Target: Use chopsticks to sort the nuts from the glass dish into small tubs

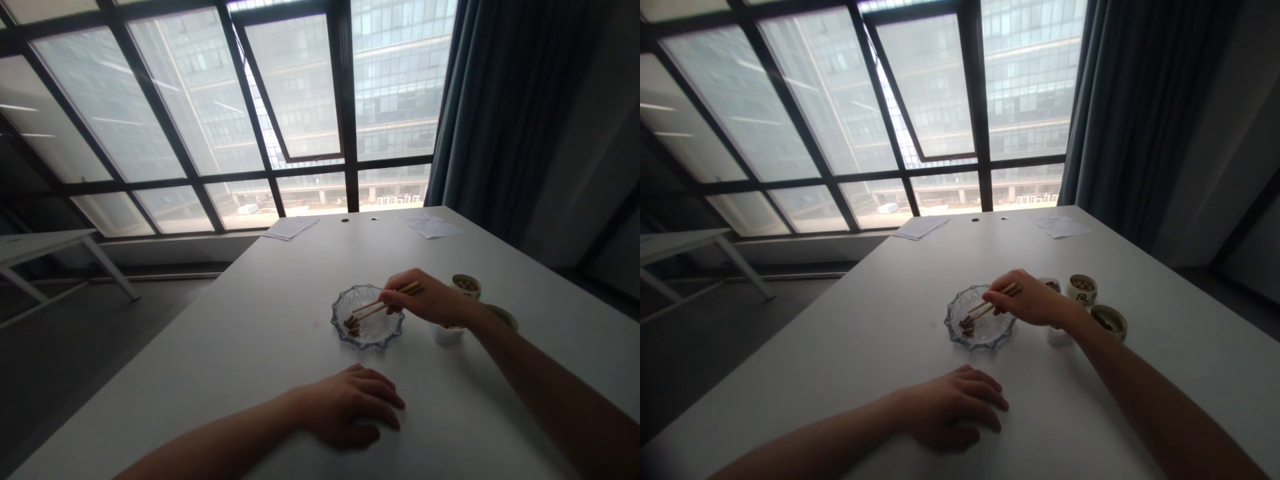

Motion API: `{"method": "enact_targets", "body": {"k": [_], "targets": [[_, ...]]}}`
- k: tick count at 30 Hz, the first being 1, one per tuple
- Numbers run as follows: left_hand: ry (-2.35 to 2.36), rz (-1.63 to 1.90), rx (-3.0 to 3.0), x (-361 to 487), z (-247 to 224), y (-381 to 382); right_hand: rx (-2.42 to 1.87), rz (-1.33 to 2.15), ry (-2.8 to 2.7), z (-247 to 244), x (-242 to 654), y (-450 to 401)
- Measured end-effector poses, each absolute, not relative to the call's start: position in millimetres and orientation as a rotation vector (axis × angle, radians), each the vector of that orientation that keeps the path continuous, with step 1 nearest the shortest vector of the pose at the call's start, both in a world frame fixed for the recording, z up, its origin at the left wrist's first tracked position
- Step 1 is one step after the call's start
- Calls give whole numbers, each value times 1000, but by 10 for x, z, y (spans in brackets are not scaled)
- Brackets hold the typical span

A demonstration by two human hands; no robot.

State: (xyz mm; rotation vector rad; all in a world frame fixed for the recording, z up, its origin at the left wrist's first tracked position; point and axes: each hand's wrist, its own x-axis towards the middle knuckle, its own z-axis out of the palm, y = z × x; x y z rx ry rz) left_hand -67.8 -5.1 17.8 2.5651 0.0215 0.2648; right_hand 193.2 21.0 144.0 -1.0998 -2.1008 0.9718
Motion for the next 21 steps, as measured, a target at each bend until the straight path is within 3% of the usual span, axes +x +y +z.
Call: {"method": "enact_targets", "body": {"k": [13,21], "targets": [[-7,351,2576,-681,142,-44,-1137,1002,-2024,1270,1826,267],[-6,363,2572,-688,130,-46,-1225,803,-1835,1530,2146,221]]}}
